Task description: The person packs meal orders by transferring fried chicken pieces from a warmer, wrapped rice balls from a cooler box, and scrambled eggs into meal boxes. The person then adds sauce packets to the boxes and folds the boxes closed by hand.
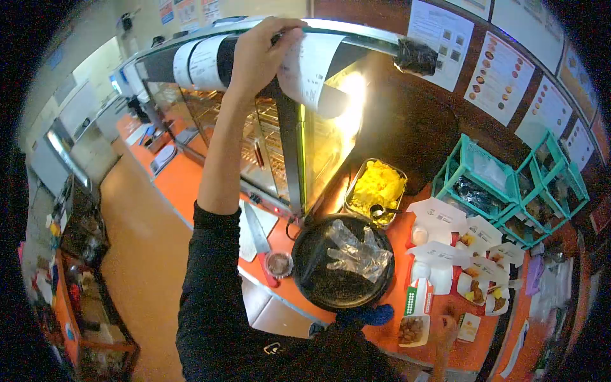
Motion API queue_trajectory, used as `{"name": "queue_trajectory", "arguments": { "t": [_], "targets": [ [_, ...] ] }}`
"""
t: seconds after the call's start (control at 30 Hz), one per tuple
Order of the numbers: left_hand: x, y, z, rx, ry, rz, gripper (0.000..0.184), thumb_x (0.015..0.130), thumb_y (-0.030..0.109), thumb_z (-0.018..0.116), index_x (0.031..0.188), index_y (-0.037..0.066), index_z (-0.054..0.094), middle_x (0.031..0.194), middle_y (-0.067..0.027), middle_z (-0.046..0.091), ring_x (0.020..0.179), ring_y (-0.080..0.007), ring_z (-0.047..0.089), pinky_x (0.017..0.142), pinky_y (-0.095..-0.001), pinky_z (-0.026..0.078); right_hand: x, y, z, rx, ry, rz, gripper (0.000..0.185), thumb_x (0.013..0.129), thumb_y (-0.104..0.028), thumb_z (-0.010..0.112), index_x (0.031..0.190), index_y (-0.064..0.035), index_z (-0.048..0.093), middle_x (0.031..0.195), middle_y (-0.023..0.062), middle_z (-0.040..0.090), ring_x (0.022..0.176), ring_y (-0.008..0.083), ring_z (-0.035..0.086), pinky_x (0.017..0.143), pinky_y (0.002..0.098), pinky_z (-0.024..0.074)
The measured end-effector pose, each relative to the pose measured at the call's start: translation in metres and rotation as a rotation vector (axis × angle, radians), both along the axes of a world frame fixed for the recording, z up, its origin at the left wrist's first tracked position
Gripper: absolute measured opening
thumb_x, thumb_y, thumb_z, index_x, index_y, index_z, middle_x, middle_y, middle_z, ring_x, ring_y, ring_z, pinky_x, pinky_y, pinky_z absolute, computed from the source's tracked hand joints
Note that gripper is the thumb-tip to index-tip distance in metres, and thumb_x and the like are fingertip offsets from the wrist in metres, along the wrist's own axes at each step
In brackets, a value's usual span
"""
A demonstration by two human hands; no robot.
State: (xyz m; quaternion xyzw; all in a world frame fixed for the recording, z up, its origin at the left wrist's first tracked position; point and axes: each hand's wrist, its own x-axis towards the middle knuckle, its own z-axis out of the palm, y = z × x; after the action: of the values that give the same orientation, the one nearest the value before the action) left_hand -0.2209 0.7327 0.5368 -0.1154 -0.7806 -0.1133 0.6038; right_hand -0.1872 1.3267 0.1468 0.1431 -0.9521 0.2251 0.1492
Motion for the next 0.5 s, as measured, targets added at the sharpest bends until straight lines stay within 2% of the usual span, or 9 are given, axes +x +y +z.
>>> {"name": "queue_trajectory", "arguments": {
  "t": [0.03,0.07,0.13,0.2,0.27,0.3,0.33,0.43,0.5],
  "targets": [
    [0.001,-0.003,0.001,-0.055,-0.039,0.084,0.015,0.076,0.015,0.057,0.088,0.007,0.062,0.08,-0.0084,0.059,0.073,-0.0196,0.057,0.065,-0.0264,0.043,0.005,0.006,0.0,0.029,-0.038,-0.038,0.012,0.07,-0.01,0.056,0.076,0.0008,0.057,0.067,0.014,0.055,0.061,0.0224,0.053,0.057,0.0321,0.0412],
    [0.0,-0.004,0.002,-0.061,-0.033,0.068,0.015,0.076,0.015,0.057,0.088,0.007,0.062,0.08,-0.0084,0.059,0.073,-0.0196,0.057,0.065,-0.0264,0.043,0.009,0.013,-0.001,0.022,-0.033,-0.054,0.012,0.07,-0.01,0.056,0.076,0.0008,0.057,0.067,0.014,0.055,0.061,0.0224,0.053,0.057,0.0321,0.0412],
    [0.0,-0.004,-0.001,-0.07,0.038,-0.125,0.013,0.073,0.01,0.059,0.085,0.006,0.062,0.079,-0.008,0.059,0.073,-0.0186,0.057,0.066,-0.0259,0.043,0.015,0.026,-0.007,0.065,-0.172,-0.219,0.011,0.069,-0.009,0.057,0.072,0.001,0.056,0.066,0.0141,0.055,0.06,0.023,0.053,0.056,0.0333,0.0418],
    [-0.005,-0.007,-0.004,-0.043,0.042,-0.121,0.013,0.07,0.008,0.062,0.082,0.005,0.062,0.08,-0.0074,0.06,0.074,-0.0175,0.057,0.067,-0.0247,0.043,0.02,0.043,-0.015,0.091,-0.187,-0.275,0.011,0.068,-0.009,0.057,0.071,0.001,0.056,0.066,0.0141,0.055,0.06,0.0232,0.053,0.056,0.0335,0.0419],
    [-0.008,-0.011,-0.006,-0.062,0.079,-0.217,0.012,0.07,0.008,0.062,0.081,0.004,0.062,0.083,-0.0064,0.061,0.077,-0.0165,0.057,0.068,-0.0238,0.043,0.023,0.055,-0.021,0.108,-0.166,-0.288,0.01,0.068,-0.009,0.057,0.07,0.001,0.056,0.065,0.0141,0.055,0.06,0.0234,0.053,0.056,0.0338,0.0419],
    [-0.006,-0.012,-0.007,-0.023,0.034,-0.26,0.011,0.07,0.007,0.062,0.08,0.005,0.062,0.085,-0.0052,0.062,0.081,-0.0157,0.057,0.076,-0.0272,0.041,0.024,0.059,-0.023,0.118,-0.157,-0.294,0.01,0.068,-0.009,0.057,0.07,0.001,0.056,0.065,0.0141,0.055,0.06,0.0234,0.053,0.056,0.0339,0.042],
    [-0.007,-0.014,-0.008,-0.024,0.035,-0.268,0.011,0.07,0.007,0.062,0.08,0.005,0.062,0.085,-0.0052,0.062,0.081,-0.0157,0.057,0.076,-0.0272,0.041,0.026,0.062,-0.025,0.119,-0.148,-0.297,0.01,0.068,-0.008,0.057,0.07,0.001,0.056,0.065,0.0141,0.055,0.06,0.0235,0.053,0.056,0.034,0.042],
    [-0.009,-0.022,-0.01,-0.109,0.063,-0.275,0.008,0.071,0.007,0.062,0.079,0.006,0.062,0.087,-0.0042,0.063,0.082,-0.0156,0.057,0.088,-0.0348,0.031,0.027,0.069,-0.029,0.128,-0.125,-0.31,0.009,0.067,-0.008,0.057,0.068,0.001,0.056,0.064,0.0141,0.055,0.059,0.0238,0.053,0.055,0.0344,0.0421],
    [-0.011,-0.025,-0.011,-0.114,0.063,-0.296,0.008,0.072,0.008,0.061,0.08,0.006,0.062,0.088,-0.0042,0.063,0.082,-0.0152,0.057,0.088,-0.0346,0.032,0.025,0.07,-0.029,0.147,-0.156,-0.335,0.009,0.067,-0.007,0.057,0.067,0.0011,0.055,0.064,0.0141,0.055,0.059,0.0241,0.053,0.055,0.0346,0.042]
  ]
}}
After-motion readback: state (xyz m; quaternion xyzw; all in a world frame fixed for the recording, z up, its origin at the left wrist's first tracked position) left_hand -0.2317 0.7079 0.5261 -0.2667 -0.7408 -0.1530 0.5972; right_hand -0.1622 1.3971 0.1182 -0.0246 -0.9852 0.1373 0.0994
